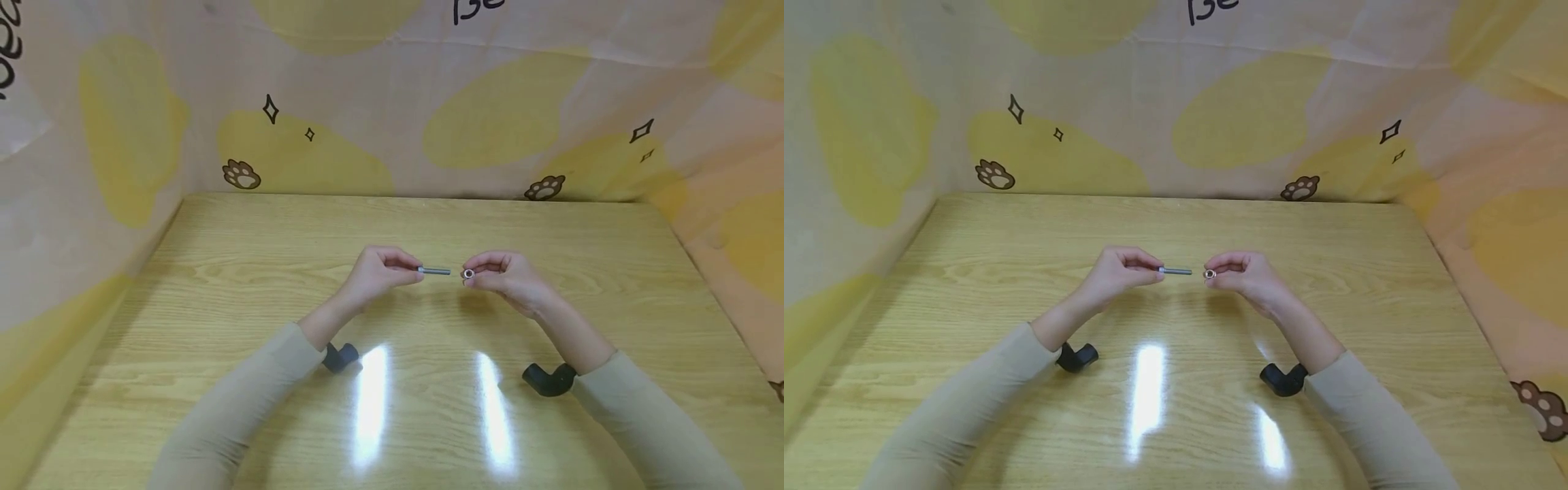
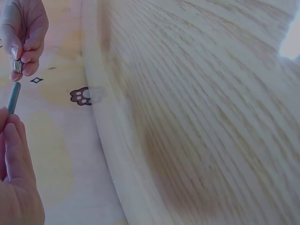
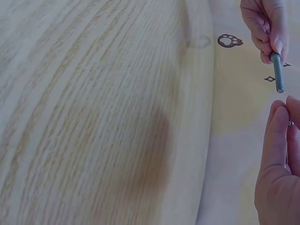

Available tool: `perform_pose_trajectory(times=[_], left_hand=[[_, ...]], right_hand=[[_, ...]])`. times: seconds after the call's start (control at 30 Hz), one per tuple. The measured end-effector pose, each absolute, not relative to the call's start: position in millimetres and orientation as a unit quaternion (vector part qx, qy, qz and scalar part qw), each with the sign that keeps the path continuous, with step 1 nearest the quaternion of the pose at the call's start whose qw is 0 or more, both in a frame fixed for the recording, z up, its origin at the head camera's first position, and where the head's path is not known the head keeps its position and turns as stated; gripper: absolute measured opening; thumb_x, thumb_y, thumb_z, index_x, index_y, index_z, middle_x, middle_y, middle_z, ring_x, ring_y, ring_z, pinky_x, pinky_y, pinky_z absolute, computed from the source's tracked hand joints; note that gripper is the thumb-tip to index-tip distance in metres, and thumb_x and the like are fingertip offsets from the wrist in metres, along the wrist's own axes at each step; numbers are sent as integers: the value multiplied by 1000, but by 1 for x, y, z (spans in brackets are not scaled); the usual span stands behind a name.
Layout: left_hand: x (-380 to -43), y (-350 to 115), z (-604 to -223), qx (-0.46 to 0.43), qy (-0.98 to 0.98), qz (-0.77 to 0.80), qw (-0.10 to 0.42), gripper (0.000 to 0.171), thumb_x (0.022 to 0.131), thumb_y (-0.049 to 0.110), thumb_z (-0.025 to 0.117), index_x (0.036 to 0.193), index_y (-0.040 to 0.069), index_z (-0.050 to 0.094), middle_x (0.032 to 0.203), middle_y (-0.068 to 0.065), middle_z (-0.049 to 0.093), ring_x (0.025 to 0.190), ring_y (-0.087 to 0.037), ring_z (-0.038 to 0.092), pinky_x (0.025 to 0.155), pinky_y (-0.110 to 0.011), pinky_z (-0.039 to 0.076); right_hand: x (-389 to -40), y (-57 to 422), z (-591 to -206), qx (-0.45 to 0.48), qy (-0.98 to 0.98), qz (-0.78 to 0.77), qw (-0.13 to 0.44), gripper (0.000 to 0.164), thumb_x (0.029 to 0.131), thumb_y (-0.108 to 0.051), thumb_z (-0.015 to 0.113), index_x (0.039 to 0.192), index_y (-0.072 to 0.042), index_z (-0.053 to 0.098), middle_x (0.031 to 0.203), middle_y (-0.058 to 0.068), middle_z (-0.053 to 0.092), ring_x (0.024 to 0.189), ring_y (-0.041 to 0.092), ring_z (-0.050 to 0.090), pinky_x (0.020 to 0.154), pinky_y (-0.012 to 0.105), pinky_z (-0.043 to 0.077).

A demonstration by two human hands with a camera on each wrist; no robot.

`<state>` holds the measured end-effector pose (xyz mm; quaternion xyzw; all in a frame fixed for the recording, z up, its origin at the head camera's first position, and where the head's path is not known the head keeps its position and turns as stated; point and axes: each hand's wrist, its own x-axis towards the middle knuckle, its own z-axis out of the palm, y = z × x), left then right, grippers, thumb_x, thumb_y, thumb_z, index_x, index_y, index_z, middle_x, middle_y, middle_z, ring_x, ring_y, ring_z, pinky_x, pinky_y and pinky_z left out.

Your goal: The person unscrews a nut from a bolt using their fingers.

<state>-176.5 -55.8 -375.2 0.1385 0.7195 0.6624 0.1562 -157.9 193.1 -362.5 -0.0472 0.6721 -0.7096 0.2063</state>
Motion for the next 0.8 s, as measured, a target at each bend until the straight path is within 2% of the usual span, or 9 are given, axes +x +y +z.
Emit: perform_pose_trajectory(times=[0.1, 0.3, 0.4, 0.53, 0.63, 0.8], left_hand=[[-177, -55, -378, 138, 722, 660, 156, 18, 78, 0, 72, 95, -6, 68, 91, -13, 68, 79, -18, 66, 78, -31, 54], [-181, -53, -382, 135, 739, 641, 157, 19, 79, 1, 72, 97, -5, 68, 93, -11, 68, 82, -19, 66, 78, -30, 53], [-183, -52, -387, 137, 750, 627, 157, 19, 79, 3, 72, 97, -4, 68, 93, -10, 68, 82, -18, 65, 78, -28, 53], [-187, -51, -392, 133, 761, 617, 151, 16, 79, 3, 72, 94, -2, 69, 92, -9, 68, 82, -18, 65, 75, -27, 53], [-190, -49, -396, 130, 768, 610, 147, 15, 78, 2, 73, 93, -1, 70, 90, -9, 69, 80, -18, 64, 73, -25, 53], [-195, -47, -403, 124, 780, 596, 145, 15, 77, 2, 74, 91, -1, 71, 89, -8, 69, 78, -16, 63, 69, -23, 52]], right_hand=[[-159, 194, -367, -47, 676, -706, 208, 18, 80, 13, 61, 94, 2, 65, 84, 5, 69, 77, 13, 65, 77, 27, 54], [-161, 196, -374, -39, 680, -699, 217, 20, 80, 12, 61, 92, -3, 67, 84, 4, 68, 78, 13, 65, 79, 28, 53], [-161, 197, -378, -32, 696, -684, 216, 20, 80, 10, 63, 99, 6, 63, 85, 5, 67, 78, 13, 65, 79, 27, 53], [-163, 196, -384, -27, 726, -655, 207, 37, 78, 6, 68, 111, 17, 53, 87, 5, 67, 78, 12, 64, 77, 24, 53], [-165, 196, -389, -28, 738, -643, 204, 42, 78, 4, 70, 113, 19, 51, 87, 5, 67, 79, 11, 64, 76, 22, 52], [-169, 196, -399, -29, 749, -630, 203, 40, 78, 3, 70, 111, 17, 53, 84, 1, 67, 78, 11, 64, 75, 21, 52]])
